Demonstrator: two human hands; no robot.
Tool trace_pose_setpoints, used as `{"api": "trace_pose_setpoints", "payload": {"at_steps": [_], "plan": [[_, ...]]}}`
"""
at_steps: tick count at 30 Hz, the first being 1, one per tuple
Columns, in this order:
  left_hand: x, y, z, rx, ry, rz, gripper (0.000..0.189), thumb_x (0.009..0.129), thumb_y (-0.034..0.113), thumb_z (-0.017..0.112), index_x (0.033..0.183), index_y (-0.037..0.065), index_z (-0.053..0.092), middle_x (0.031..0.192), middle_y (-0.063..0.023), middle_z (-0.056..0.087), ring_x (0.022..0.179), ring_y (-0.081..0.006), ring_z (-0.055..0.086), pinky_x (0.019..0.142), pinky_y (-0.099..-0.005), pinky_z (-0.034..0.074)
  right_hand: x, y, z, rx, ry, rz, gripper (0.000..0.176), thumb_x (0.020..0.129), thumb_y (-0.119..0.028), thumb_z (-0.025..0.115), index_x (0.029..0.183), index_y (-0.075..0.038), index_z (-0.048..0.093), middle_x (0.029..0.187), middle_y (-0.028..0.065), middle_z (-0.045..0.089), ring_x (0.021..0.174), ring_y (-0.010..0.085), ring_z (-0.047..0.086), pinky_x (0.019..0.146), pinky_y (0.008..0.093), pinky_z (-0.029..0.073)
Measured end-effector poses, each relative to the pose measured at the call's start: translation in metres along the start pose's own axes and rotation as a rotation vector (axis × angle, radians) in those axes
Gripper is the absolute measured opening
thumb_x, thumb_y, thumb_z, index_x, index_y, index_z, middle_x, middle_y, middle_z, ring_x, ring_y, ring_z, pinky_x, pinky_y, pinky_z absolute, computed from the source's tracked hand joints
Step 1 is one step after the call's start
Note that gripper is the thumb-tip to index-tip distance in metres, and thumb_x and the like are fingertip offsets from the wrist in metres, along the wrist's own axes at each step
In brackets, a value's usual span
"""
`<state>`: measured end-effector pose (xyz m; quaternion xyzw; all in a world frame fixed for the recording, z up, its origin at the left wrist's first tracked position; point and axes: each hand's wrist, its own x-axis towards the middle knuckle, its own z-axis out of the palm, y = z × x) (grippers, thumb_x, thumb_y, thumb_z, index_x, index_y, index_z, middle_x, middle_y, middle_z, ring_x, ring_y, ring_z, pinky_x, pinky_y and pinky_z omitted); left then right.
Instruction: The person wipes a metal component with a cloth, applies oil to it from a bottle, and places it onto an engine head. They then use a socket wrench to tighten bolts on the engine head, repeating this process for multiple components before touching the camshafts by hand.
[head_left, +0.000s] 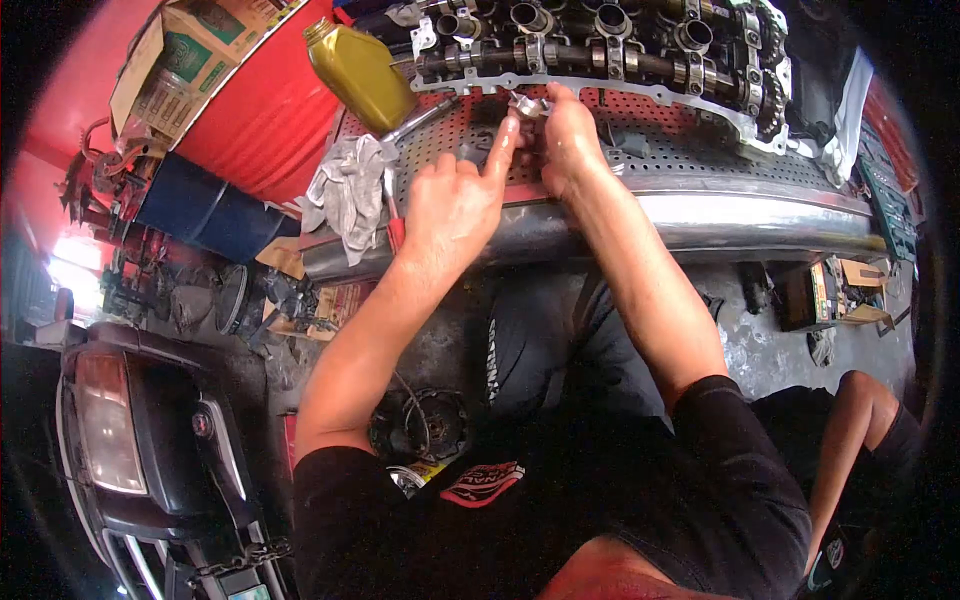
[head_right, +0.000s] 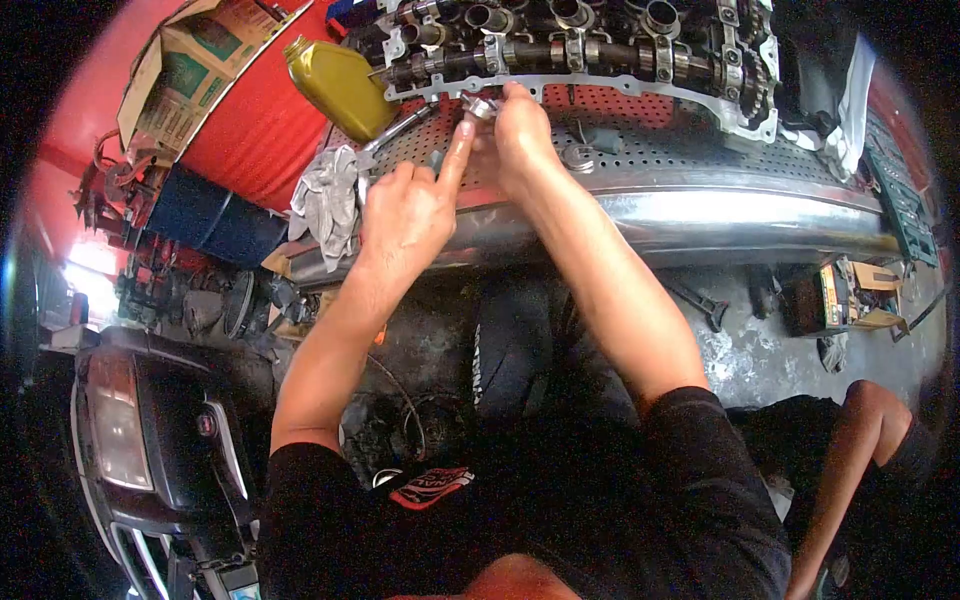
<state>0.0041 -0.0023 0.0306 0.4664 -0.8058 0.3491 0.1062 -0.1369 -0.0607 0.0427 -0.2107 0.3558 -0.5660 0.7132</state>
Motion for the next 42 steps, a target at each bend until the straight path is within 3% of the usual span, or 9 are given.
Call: {"api": "trace_pose_setpoints", "payload": {"at_steps": [7,10,15,23,30,31,35,39,42], "plan": [[0.008,0.0,-0.016,-0.385,-0.204,-0.108,0.077,0.082,0.011,0.057,0.152,0.027,0.027,0.065,-0.0149,0.063,0.062,-0.0321,0.065,0.06,-0.0444,0.054,0.009,0.014,-0.008,0.088,-0.15,-0.048,0.04,0.101,-0.041,0.036,0.088,-0.008,0.055,0.078,0.0053,0.059,0.066,0.0181,0.053,0.066,0.0369,0.048],[0.006,0.005,-0.023,-1.048,-0.108,-0.233,0.077,0.083,0.006,0.055,0.15,0.03,0.028,0.076,-0.0133,0.068,0.069,-0.0308,0.067,0.069,-0.0448,0.054,0.012,0.011,-0.012,0.156,-0.226,-0.121,0.041,0.101,-0.041,0.037,0.092,-0.006,0.056,0.083,0.0078,0.061,0.075,0.0195,0.057,0.073,0.037,0.049],[0.024,0.002,-0.026,-0.703,-0.355,-0.294,0.07,0.084,0.012,0.054,0.149,0.029,0.031,0.082,-0.0218,0.067,0.078,-0.0389,0.066,0.074,-0.0484,0.052,0.008,0.016,-0.013,0.057,-0.21,-0.081,0.042,0.101,-0.042,0.038,0.094,-0.006,0.058,0.088,0.009,0.063,0.081,0.0215,0.06,0.076,0.0366,0.05],[0.032,-0.012,-0.03,-0.432,-0.075,-0.152,0.047,0.083,0.012,0.054,0.129,0.022,0.055,0.079,-0.0149,0.069,0.074,-0.0356,0.068,0.068,-0.0479,0.055,0.008,0.011,-0.007,-0.115,-0.101,-0.089,0.042,0.099,-0.044,0.04,0.09,-0.009,0.06,0.074,0.0058,0.064,0.064,0.0156,0.059,0.056,0.0325,0.045],[0.025,-0.036,-0.026,-0.597,0.387,-0.475,0.031,0.084,0.012,0.06,0.114,0.014,0.067,0.069,-0.0096,0.063,0.06,-0.0239,0.063,0.061,-0.0372,0.052,-0.001,-0.003,-0.007,-0.448,-0.253,-0.204,0.051,0.1,-0.047,0.036,0.093,-0.003,0.061,0.072,0.0094,0.066,0.061,0.0121,0.058,0.054,0.0301,0.046],[0.021,-0.034,-0.031,-0.733,0.348,-0.514,0.025,0.082,0.012,0.063,0.106,0.005,0.066,0.075,-0.0122,0.066,0.066,-0.0289,0.064,0.063,-0.0387,0.051,0.002,-0.005,-0.009,-0.694,-0.255,-0.375,0.052,0.1,-0.05,0.039,0.09,-0.003,0.06,0.07,0.0128,0.067,0.06,0.0223,0.062,0.055,0.0364,0.047],[0.013,-0.016,-0.025,-1.128,0.244,-0.67,0.024,0.078,0.007,0.074,0.101,0.003,0.068,0.07,0.0015,0.06,0.061,-0.0056,0.05,0.058,-0.0233,0.045,0.004,-0.006,0.002,-1.328,-0.146,-1.006,0.043,0.096,-0.05,0.047,0.094,-0.008,0.06,0.073,0.0228,0.064,0.072,0.045,0.062,0.065,0.0522,0.049],[0.015,-0.002,-0.007,-0.725,0.429,-0.442,0.025,0.072,0.0,0.067,0.096,0.003,0.063,0.084,-0.0115,0.06,0.084,-0.0301,0.059,0.077,-0.0411,0.048,0.009,0.002,0.011,-1.404,-0.05,-1.055,0.035,0.096,-0.039,0.049,0.095,-0.005,0.059,0.075,0.023,0.065,0.077,0.0448,0.064,0.069,0.0541,0.05],[0.018,0.004,0.009,-0.692,0.518,-0.418,0.024,0.071,0.0,0.068,0.094,0.002,0.062,0.086,-0.012,0.06,0.086,-0.0311,0.058,0.079,-0.0418,0.048,0.012,0.002,0.014,-1.393,0.047,-0.927,0.029,0.094,-0.033,0.055,0.096,-0.005,0.061,0.081,0.0234,0.065,0.083,0.0436,0.063,0.07,0.0513,0.049]]}}
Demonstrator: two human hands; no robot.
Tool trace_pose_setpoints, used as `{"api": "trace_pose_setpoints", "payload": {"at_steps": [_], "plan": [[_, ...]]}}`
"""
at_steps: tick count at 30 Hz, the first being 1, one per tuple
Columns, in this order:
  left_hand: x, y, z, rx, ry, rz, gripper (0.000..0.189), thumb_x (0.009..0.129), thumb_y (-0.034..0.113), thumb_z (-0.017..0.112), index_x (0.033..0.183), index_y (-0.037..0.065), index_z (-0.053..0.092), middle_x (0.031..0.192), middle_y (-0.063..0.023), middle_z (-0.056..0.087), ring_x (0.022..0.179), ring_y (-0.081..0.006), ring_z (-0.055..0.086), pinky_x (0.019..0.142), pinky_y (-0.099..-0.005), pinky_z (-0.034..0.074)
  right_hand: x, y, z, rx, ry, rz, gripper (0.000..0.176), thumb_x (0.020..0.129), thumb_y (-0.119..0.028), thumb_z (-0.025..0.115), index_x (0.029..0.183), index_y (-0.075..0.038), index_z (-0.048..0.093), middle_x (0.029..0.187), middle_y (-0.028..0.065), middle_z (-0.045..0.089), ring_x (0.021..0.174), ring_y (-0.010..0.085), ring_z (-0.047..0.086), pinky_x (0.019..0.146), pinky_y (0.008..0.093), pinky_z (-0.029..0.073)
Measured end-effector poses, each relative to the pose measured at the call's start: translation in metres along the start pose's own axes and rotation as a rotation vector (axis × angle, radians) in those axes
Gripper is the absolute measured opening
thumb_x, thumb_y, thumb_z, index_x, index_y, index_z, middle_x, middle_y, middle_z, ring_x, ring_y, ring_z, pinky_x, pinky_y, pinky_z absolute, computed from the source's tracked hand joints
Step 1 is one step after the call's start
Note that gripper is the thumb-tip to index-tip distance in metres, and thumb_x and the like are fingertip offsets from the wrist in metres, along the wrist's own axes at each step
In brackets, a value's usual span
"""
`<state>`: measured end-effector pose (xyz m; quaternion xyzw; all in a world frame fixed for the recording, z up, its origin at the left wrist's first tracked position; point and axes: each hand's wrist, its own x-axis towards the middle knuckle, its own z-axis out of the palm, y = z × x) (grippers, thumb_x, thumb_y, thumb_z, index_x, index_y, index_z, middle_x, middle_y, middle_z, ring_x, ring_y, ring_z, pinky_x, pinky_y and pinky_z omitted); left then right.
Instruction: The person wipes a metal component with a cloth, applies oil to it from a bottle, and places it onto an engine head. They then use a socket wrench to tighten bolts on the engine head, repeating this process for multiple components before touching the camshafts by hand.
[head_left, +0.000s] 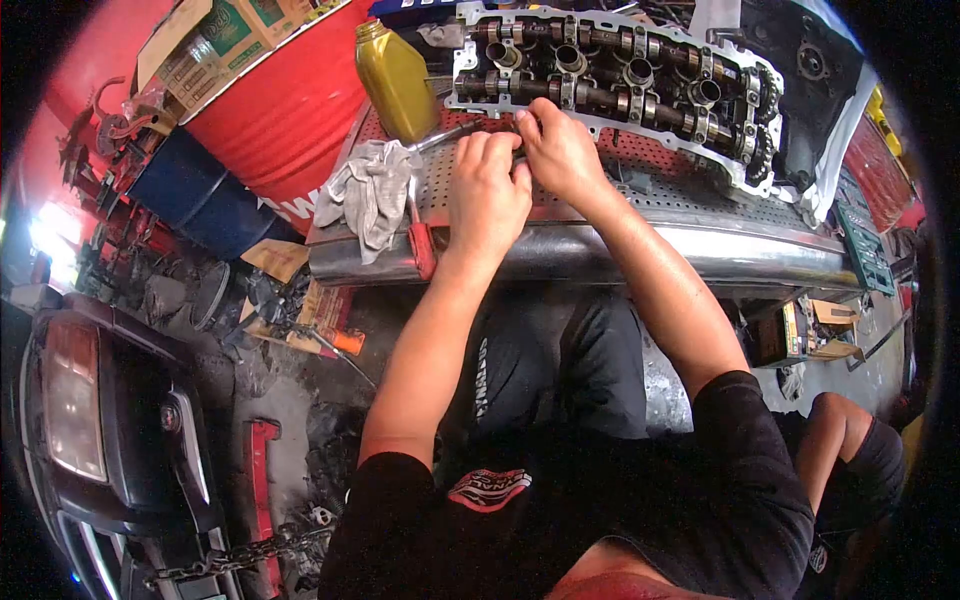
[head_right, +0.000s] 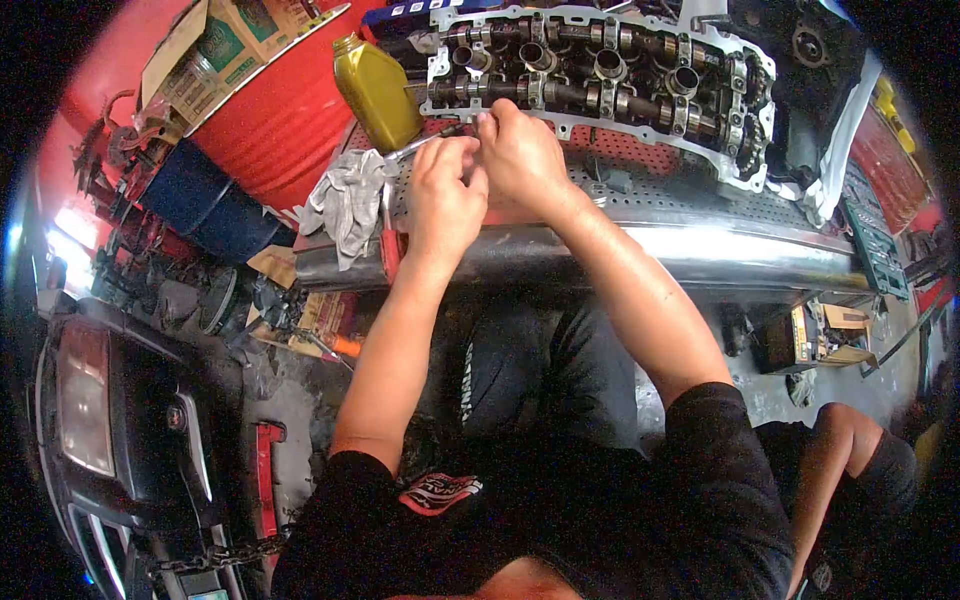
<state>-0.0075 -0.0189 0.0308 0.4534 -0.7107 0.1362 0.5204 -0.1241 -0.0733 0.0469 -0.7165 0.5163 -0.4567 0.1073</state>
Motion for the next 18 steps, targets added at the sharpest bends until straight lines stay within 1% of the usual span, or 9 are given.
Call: {"api": "trace_pose_setpoints", "payload": {"at_steps": [1,4,5,9,12,14,15,17,18], "plan": [[0.0,-0.001,0.003,0.007,0.019,0.055,0.023,0.071,0.001,0.07,0.092,0.002,0.061,0.088,-0.0129,0.059,0.09,-0.033,0.056,0.08,-0.0428,0.047,0.004,0.004,0.002,-0.011,-0.036,0.015,0.03,0.092,-0.032,0.058,0.096,-0.002,0.063,0.084,0.0241,0.066,0.086,0.0417,0.064,0.073,0.0493,0.05],[0.0,-0.006,0.007,0.111,-0.015,0.153,0.025,0.069,0.002,0.071,0.091,0.002,0.059,0.09,-0.013,0.054,0.091,-0.0329,0.053,0.081,-0.0432,0.045,0.013,-0.001,-0.008,0.0,-0.096,0.066,0.033,0.089,-0.034,0.062,0.094,-0.001,0.065,0.086,0.0228,0.068,0.087,0.0389,0.066,0.075,0.0452,0.052],[0.0,-0.006,0.008,0.127,-0.013,0.147,0.024,0.069,0.003,0.071,0.09,0.002,0.058,0.088,-0.013,0.053,0.089,-0.0322,0.053,0.08,-0.0429,0.045,0.016,-0.006,-0.015,0.035,-0.079,0.103,0.033,0.082,-0.032,0.066,0.087,0.0,0.069,0.086,0.0247,0.068,0.089,0.0392,0.067,0.081,0.0459,0.052],[0.007,-0.003,0.012,0.183,0.038,0.133,0.022,0.07,0.005,0.071,0.088,0.001,0.057,0.088,-0.0134,0.053,0.09,-0.0331,0.053,0.08,-0.0428,0.046,0.037,-0.01,-0.019,0.026,-0.144,0.129,0.032,0.075,-0.032,0.068,0.087,-0.002,0.071,0.087,0.022,0.069,0.088,0.0363,0.068,0.082,0.0434,0.053],[0.011,-0.001,0.011,0.189,0.058,0.099,0.022,0.071,0.006,0.071,0.088,0.001,0.058,0.089,-0.0143,0.054,0.09,-0.0344,0.053,0.078,-0.0434,0.047,0.041,-0.023,-0.024,-0.083,-0.147,0.11,0.033,0.074,-0.034,0.069,0.09,-0.005,0.072,0.087,0.0215,0.07,0.089,0.0353,0.068,0.082,0.0432,0.054],[0.015,-0.004,0.01,0.178,0.087,0.078,0.024,0.071,0.009,0.072,0.09,0.001,0.06,0.088,-0.0154,0.056,0.089,-0.0355,0.055,0.077,-0.044,0.047,0.046,-0.022,-0.02,-0.078,-0.135,0.068,0.034,0.076,-0.036,0.068,0.09,-0.006,0.072,0.088,0.0214,0.07,0.089,0.0346,0.068,0.082,0.043,0.053],[0.018,-0.006,0.01,0.166,0.127,0.06,0.024,0.071,0.009,0.072,0.09,0.0,0.06,0.086,-0.0154,0.057,0.086,-0.0358,0.055,0.076,-0.044,0.048,0.049,-0.022,-0.019,-0.076,-0.13,0.047,0.035,0.076,-0.038,0.068,0.09,-0.006,0.073,0.089,0.0213,0.07,0.09,0.0343,0.068,0.082,0.0429,0.053],[0.027,-0.015,0.01,0.142,0.205,0.022,0.023,0.072,0.009,0.071,0.091,-0.001,0.062,0.081,-0.0155,0.058,0.08,-0.0364,0.057,0.074,-0.0441,0.048,0.055,-0.023,-0.017,0.036,-0.164,-0.012,0.033,0.084,-0.035,0.068,0.086,-0.003,0.07,0.071,0.0121,0.066,0.064,0.0231,0.064,0.063,0.0362,0.052],[0.036,-0.019,0.007,0.109,0.207,-0.073,0.02,0.075,0.009,0.07,0.092,-0.002,0.065,0.075,-0.013,0.061,0.071,-0.0308,0.062,0.068,-0.0393,0.05,0.057,-0.026,-0.019,0.092,-0.181,-0.041,0.033,0.087,-0.034,0.068,0.084,-0.001,0.069,0.062,0.0075,0.064,0.051,0.0175,0.062,0.054,0.0328,0.051]]}}
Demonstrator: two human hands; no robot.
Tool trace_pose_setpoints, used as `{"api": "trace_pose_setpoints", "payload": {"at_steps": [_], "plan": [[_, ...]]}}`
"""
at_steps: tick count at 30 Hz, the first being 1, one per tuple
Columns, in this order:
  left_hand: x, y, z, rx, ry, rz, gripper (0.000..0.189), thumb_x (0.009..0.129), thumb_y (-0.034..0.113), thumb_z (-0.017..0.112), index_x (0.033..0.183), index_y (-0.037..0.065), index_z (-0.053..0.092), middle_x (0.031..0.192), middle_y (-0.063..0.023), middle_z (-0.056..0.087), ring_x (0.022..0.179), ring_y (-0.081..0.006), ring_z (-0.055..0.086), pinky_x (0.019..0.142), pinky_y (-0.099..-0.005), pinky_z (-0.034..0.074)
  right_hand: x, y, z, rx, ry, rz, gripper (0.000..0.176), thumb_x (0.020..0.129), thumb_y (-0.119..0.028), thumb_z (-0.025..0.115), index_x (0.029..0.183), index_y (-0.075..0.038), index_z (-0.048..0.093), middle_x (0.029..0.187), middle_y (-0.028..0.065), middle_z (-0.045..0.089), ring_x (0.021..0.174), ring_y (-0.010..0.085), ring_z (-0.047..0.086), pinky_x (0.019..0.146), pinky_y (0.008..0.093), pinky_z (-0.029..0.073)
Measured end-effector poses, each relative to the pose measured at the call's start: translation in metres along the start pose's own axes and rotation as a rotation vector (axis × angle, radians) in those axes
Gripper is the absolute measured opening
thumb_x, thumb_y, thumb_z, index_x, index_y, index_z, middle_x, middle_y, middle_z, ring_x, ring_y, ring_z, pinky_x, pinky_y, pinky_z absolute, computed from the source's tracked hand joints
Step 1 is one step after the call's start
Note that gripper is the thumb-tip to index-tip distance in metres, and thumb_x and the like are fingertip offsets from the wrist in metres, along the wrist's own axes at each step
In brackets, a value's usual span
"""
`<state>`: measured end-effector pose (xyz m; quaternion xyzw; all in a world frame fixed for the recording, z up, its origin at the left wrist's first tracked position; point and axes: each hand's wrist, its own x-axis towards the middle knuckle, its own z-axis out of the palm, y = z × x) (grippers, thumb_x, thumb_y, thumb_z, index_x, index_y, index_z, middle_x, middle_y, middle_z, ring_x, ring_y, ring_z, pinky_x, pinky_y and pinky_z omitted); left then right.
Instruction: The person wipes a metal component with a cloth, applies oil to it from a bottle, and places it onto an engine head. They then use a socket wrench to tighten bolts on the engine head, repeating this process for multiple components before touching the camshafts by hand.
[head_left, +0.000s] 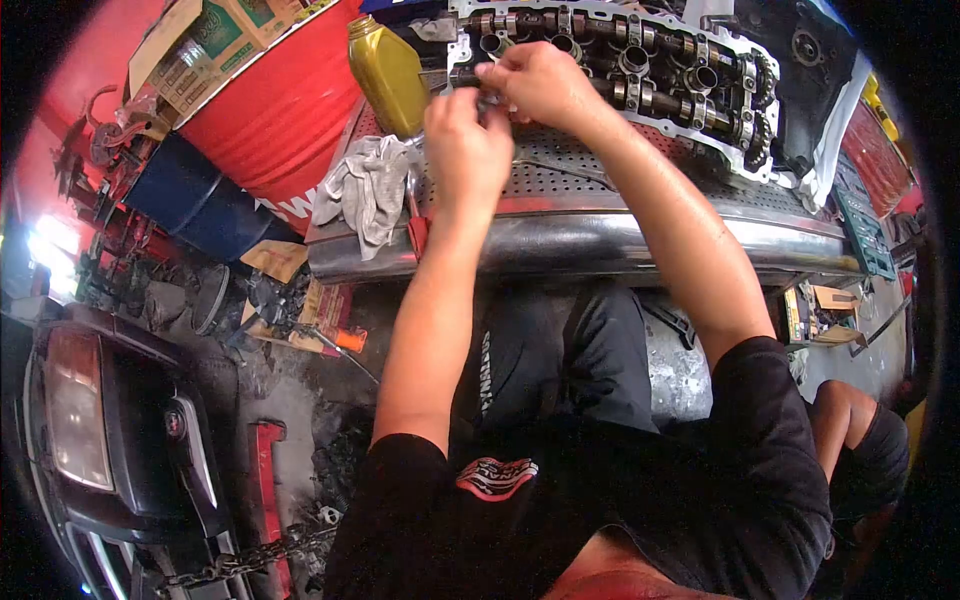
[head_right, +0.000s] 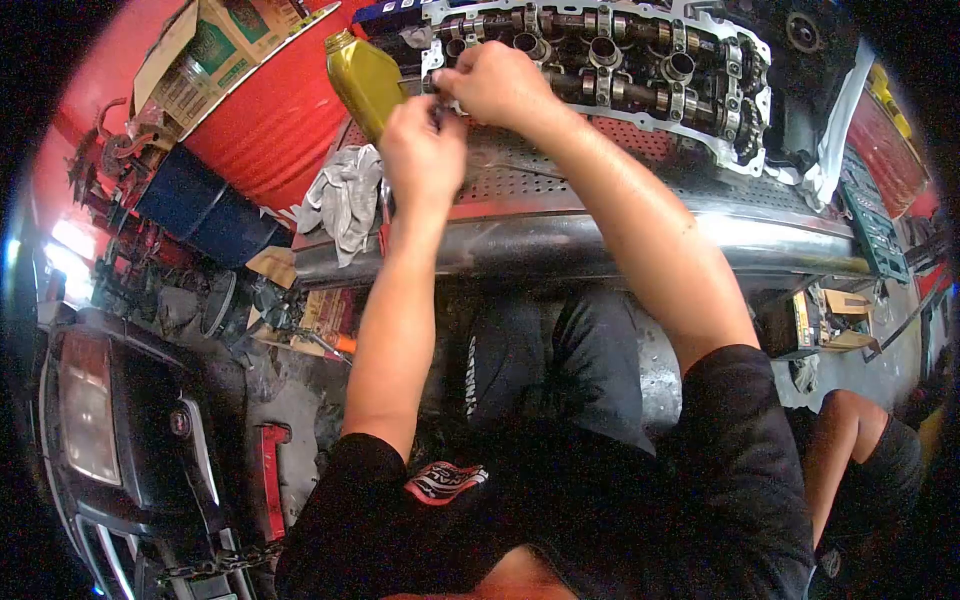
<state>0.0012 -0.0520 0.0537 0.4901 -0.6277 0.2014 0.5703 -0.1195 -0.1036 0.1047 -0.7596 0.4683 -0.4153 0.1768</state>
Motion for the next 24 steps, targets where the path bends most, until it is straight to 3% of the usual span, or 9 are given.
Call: {"api": "trace_pose_setpoints", "payload": {"at_steps": [1,2,3,5,9,12,15,18,24], "plan": [[0.007,-0.001,-0.002,-0.145,-0.033,-0.205,0.02,0.076,0.008,0.07,0.093,-0.001,0.066,0.074,-0.0112,0.062,0.07,-0.0265,0.063,0.066,-0.0363,0.051,0.003,-0.002,-0.007,-0.023,-0.008,-0.081,0.035,0.091,-0.036,0.064,0.089,-0.001,0.069,0.063,0.0047,0.063,0.053,0.0142,0.06,0.055,0.0304,0.05],[0.015,-0.003,-0.004,-0.288,-0.064,-0.409,0.019,0.077,0.008,0.07,0.095,0.0,0.068,0.073,-0.0094,0.063,0.068,-0.0222,0.065,0.064,-0.0334,0.051,0.004,-0.004,-0.016,-0.03,-0.022,-0.148,0.028,0.092,-0.029,0.064,0.099,-0.002,0.069,0.069,0.0053,0.066,0.062,0.0109,0.061,0.059,0.028,0.049],[0.021,-0.01,-0.003,-0.369,0.003,-0.395,0.021,0.078,0.009,0.072,0.096,0.0,0.068,0.08,-0.0082,0.065,0.07,-0.0164,0.065,0.064,-0.0292,0.051,0.004,-0.004,-0.023,-0.004,-0.025,-0.223,0.026,0.088,-0.026,0.067,0.104,-0.006,0.069,0.077,0.0077,0.066,0.07,0.0179,0.062,0.067,0.031,0.05],[0.026,-0.018,-0.001,-0.229,0.137,-0.187,0.021,0.076,0.007,0.071,0.096,0.0,0.068,0.083,-0.0091,0.065,0.068,-0.0175,0.064,0.064,-0.0303,0.051,0.008,-0.003,-0.033,0.049,-0.026,-0.38,0.037,0.08,-0.019,0.073,0.116,-0.013,0.068,0.092,0.0123,0.067,0.085,0.0318,0.065,0.081,0.0369,0.052],[0.036,-0.006,-0.009,-0.048,0.206,0.089,0.023,0.074,0.003,0.07,0.097,0.001,0.067,0.09,-0.0113,0.063,0.082,-0.0248,0.061,0.072,-0.0352,0.05,0.013,0.001,-0.033,0.019,0.123,-0.739,0.04,0.076,-0.008,0.073,0.115,-0.012,0.068,0.098,0.0119,0.067,0.095,0.0301,0.063,0.086,0.0378,0.05],[0.038,-0.001,-0.009,-0.012,0.21,0.178,0.023,0.073,0.003,0.071,0.096,0.002,0.066,0.093,-0.0122,0.063,0.093,-0.0302,0.057,0.08,-0.0393,0.047,0.025,0.007,-0.031,0.023,0.099,-0.762,0.039,0.077,-0.004,0.072,0.115,-0.009,0.066,0.101,0.0131,0.067,0.098,0.0302,0.063,0.086,0.0363,0.05],[0.04,-0.002,-0.006,0.013,0.211,0.211,0.023,0.072,0.003,0.071,0.095,0.002,0.066,0.093,-0.0125,0.063,0.092,-0.0312,0.057,0.083,-0.0406,0.046,0.033,0.006,-0.037,0.107,-0.006,-0.688,0.036,0.082,-0.025,0.072,0.114,-0.01,0.068,0.106,0.0121,0.067,0.105,0.0282,0.062,0.09,0.0412,0.047],[0.044,0.002,-0.006,0.06,0.217,0.241,0.023,0.072,0.004,0.072,0.094,0.002,0.066,0.093,-0.0129,0.062,0.092,-0.0315,0.057,0.084,-0.0412,0.045,0.029,0.0,-0.045,0.095,0.072,-0.815,0.018,0.082,-0.008,0.066,0.099,-0.003,0.068,0.095,0.0156,0.066,0.093,0.0331,0.063,0.081,0.042,0.049],[0.055,0.008,0.009,0.098,0.187,0.209,0.02,0.071,0.01,0.072,0.089,0.001,0.068,0.083,-0.0129,0.063,0.085,-0.0319,0.059,0.081,-0.0417,0.046,0.039,0.007,-0.049,-0.032,0.156,-0.861,0.02,0.08,-0.006,0.065,0.1,-0.004,0.068,0.093,0.0139,0.065,0.092,0.0345,0.061,0.081,0.0423,0.049]]}}
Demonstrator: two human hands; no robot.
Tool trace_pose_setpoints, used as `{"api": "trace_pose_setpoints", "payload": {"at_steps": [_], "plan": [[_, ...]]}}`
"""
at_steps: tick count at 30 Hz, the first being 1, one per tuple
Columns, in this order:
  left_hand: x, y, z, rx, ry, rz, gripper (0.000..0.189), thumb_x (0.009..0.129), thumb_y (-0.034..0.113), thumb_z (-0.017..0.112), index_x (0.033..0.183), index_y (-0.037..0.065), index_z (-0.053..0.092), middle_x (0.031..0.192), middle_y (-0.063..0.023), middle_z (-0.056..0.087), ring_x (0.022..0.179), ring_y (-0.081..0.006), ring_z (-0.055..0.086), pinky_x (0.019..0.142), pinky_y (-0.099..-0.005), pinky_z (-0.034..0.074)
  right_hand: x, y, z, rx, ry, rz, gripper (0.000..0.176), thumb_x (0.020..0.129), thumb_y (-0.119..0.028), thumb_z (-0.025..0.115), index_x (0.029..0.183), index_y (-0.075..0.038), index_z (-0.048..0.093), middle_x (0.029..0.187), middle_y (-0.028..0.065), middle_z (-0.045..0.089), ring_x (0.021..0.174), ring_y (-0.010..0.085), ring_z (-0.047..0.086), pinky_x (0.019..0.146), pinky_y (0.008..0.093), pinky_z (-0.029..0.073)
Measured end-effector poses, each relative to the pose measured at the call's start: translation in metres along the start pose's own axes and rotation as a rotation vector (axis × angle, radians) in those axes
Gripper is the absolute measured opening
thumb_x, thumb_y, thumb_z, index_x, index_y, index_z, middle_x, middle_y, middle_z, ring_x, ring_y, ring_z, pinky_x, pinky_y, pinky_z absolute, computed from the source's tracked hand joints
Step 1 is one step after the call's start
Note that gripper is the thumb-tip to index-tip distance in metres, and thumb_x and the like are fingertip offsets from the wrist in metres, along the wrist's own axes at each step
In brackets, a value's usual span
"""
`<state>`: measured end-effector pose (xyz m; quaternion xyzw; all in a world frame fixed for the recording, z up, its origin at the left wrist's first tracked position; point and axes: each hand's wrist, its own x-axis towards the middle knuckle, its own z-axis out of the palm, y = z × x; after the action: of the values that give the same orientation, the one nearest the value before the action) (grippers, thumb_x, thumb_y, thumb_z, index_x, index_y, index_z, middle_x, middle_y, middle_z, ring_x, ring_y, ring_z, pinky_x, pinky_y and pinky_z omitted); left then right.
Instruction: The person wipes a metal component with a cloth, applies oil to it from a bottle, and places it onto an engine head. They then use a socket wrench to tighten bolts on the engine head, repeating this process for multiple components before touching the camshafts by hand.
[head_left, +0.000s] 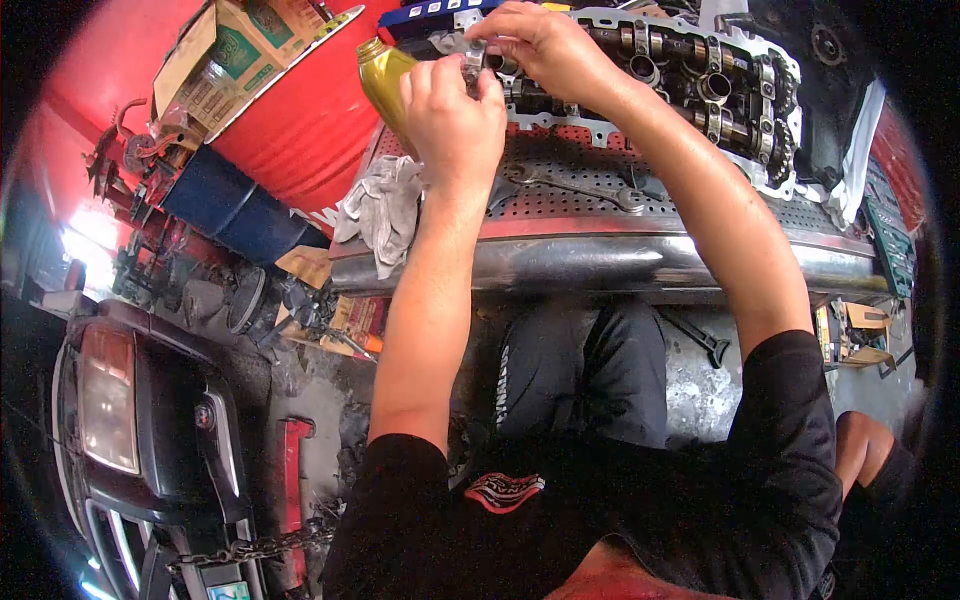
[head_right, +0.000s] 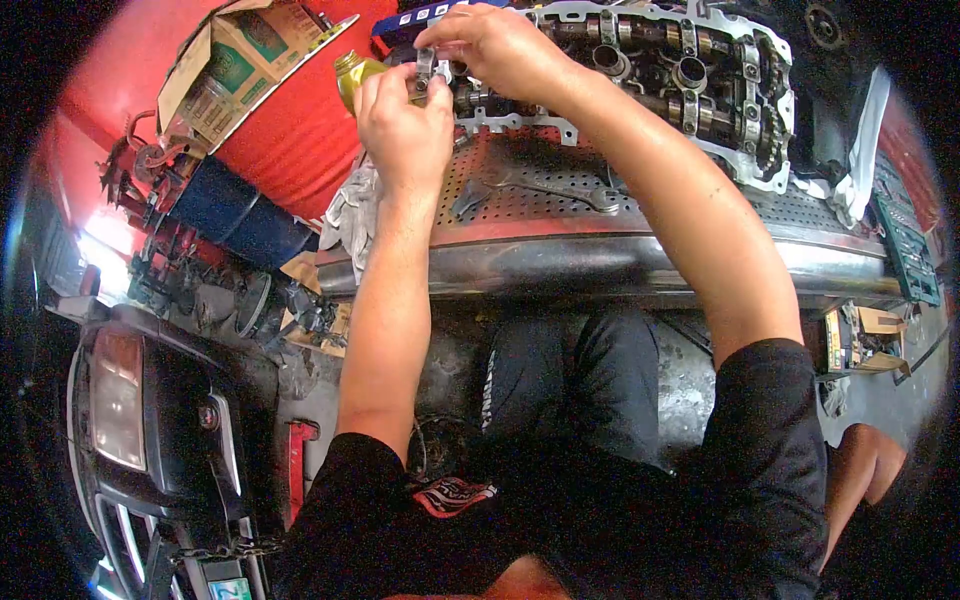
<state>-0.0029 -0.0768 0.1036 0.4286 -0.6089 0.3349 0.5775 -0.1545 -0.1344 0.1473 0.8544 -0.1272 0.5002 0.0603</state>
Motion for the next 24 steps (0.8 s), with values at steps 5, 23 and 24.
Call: {"api": "trace_pose_setpoints", "payload": {"at_steps": [5,23,24], "plan": [[0.033,-0.017,0.044,-0.044,-0.09,-0.321,0.023,0.072,0.02,0.074,0.084,0.001,0.071,0.076,-0.0157,0.069,0.07,-0.0277,0.068,0.07,-0.0393,0.052,0.014,0.026,-0.008,-0.254,0.11,-0.011,0.03,0.081,-0.008,0.063,0.111,-0.008,0.065,0.105,0.0152,0.062,0.101,0.0354,0.057,0.087,0.0446,0.048],[0.047,-0.034,0.096,0.107,-0.585,-0.641,0.035,0.061,0.034,0.089,0.074,0.007,0.071,0.082,-0.0118,0.072,0.076,-0.0237,0.069,0.076,-0.0374,0.053,0.004,0.067,-0.027,-0.323,-0.113,0.572,0.034,0.085,-0.033,0.061,0.101,-0.003,0.065,0.107,0.0233,0.061,0.103,0.037,0.06,0.091,0.0455,0.048],[0.05,-0.033,0.094,0.098,-0.602,-0.632,0.036,0.061,0.034,0.09,0.073,0.007,0.071,0.081,-0.0115,0.072,0.075,-0.023,0.068,0.074,-0.0372,0.053,0.005,0.063,-0.028,-0.307,-0.094,0.581,0.034,0.085,-0.034,0.062,0.1,-0.004,0.066,0.107,0.0224,0.062,0.103,0.0364,0.06,0.091,0.0448,0.048]]}}
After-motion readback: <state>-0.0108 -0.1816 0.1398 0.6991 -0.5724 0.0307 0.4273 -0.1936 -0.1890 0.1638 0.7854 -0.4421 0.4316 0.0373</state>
